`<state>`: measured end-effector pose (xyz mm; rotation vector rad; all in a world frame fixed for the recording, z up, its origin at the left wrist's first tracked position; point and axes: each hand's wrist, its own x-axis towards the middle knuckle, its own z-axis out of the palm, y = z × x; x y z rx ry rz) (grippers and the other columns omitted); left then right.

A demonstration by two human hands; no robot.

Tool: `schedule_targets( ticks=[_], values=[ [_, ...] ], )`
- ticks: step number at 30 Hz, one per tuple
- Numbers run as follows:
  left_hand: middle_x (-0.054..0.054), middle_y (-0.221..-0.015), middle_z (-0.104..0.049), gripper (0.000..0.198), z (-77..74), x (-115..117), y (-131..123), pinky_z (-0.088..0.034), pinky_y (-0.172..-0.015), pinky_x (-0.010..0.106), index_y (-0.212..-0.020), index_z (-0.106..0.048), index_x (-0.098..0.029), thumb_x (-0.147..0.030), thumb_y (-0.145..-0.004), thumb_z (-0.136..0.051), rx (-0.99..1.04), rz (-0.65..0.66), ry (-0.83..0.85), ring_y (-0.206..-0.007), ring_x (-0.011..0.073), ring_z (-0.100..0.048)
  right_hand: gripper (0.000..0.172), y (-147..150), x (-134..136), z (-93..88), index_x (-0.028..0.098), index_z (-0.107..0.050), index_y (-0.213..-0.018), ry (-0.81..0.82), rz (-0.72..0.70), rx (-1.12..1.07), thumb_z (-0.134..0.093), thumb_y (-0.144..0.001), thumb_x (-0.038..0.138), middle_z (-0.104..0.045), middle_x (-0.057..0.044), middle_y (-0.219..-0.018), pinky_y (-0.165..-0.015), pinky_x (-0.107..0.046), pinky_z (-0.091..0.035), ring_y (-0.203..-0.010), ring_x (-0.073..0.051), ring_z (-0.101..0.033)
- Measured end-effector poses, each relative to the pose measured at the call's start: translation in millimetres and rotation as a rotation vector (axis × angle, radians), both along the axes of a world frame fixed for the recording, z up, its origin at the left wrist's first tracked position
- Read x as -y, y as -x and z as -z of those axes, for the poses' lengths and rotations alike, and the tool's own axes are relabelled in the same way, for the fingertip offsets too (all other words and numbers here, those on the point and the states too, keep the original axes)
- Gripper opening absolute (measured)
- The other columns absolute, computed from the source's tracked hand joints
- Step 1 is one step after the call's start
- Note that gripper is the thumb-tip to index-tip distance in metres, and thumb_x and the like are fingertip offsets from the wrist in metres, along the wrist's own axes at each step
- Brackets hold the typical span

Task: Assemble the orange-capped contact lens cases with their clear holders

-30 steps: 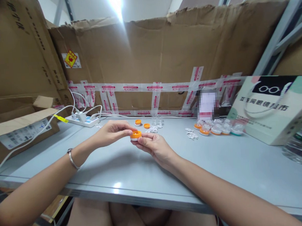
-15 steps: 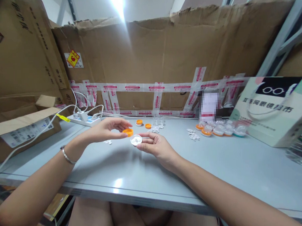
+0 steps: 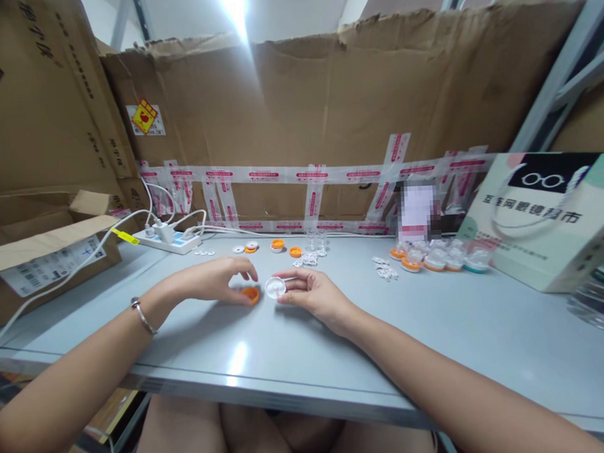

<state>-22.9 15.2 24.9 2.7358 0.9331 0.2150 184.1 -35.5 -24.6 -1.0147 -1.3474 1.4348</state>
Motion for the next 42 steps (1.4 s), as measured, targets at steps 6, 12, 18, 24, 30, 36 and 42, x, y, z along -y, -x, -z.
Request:
schedule_targets(
  ticks=[6,12,18,24,30,36,42],
  values=[
    [0.002,-0.080,-0.061,0.009,3.5,14.8,-20.7,-0.040,-0.068,0.024,-0.081,-0.061,-0.016,-0.023,-0.077,-0.055,0.246,0.097,-0.178,-0.074,0.0127,-0.054,0.046,0.1,-3.8,4.9,0.018,-0.062,-0.095,0.023,0.064,-0.005,-0.075,-0.051,0.020,-0.070,0.000,-0.073,-0.079,-0.032,-0.046,-0.068,-0.013,-0.064],
    [0.003,-0.075,-0.062,0.011,15.5,13.5,-30.7,-0.041,-0.065,0.024,-0.077,-0.064,-0.015,-0.024,-0.071,-0.064,0.247,-0.058,-0.172,-0.070,0.0136,-0.055,0.045,2.4,-2.4,7.4,0.018,-0.062,-0.095,0.018,0.081,-0.012,-0.076,-0.052,0.023,-0.070,0.000,-0.073,-0.077,-0.031,-0.047,-0.069,-0.014,-0.065],
    [0.003,-0.069,-0.064,0.009,23.0,12.1,-31.9,-0.042,-0.063,0.025,-0.072,-0.065,-0.015,-0.022,-0.069,-0.061,0.258,-0.088,-0.218,-0.064,0.0137,-0.056,0.045,5.3,-2.5,5.7,0.017,-0.063,-0.092,0.028,0.098,-0.014,-0.077,-0.049,0.023,-0.071,-0.001,-0.071,-0.078,-0.032,-0.047,-0.069,-0.015,-0.065],
    [0.002,-0.067,-0.063,0.007,17.7,15.3,-31.5,-0.042,-0.061,0.022,-0.071,-0.064,-0.013,-0.017,-0.066,-0.062,0.350,-0.030,-0.130,-0.063,0.0119,-0.056,0.046,2.5,-2.1,5.0,0.017,-0.063,-0.093,0.012,0.080,-0.022,-0.076,-0.050,0.025,-0.072,-0.002,-0.075,-0.080,-0.033,-0.047,-0.073,-0.016,-0.066],
    [0.003,-0.069,-0.063,0.008,7.8,18.4,-28.6,-0.042,-0.061,0.022,-0.073,-0.066,-0.014,-0.020,-0.070,-0.062,0.369,-0.005,-0.101,-0.064,0.0112,-0.055,0.044,1.2,-1.0,4.3,0.018,-0.064,-0.092,0.022,0.098,-0.063,-0.077,-0.050,0.024,-0.072,-0.002,-0.077,-0.083,-0.032,-0.046,-0.075,-0.015,-0.066],
    [0.004,-0.076,-0.061,0.016,9.1,19.7,-24.9,-0.041,-0.063,0.023,-0.075,-0.067,-0.015,-0.022,-0.079,-0.053,0.320,0.086,-0.265,-0.066,0.0111,-0.055,0.039,2.2,-0.4,0.4,0.019,-0.066,-0.088,0.072,0.126,-0.146,-0.078,-0.051,0.022,-0.072,0.000,-0.075,-0.083,-0.029,-0.046,-0.072,-0.013,-0.066],
    [0.005,-0.088,-0.060,0.019,11.9,30.7,-25.1,-0.039,-0.068,0.027,-0.084,-0.067,-0.019,-0.023,-0.078,-0.050,0.146,0.080,-0.517,-0.077,0.0153,-0.055,0.037,0.4,-0.9,0.3,0.019,-0.066,-0.086,0.090,0.137,-0.206,-0.078,-0.051,0.019,-0.072,-0.001,-0.077,-0.082,-0.027,-0.047,-0.074,-0.012,-0.066]
  ],
)
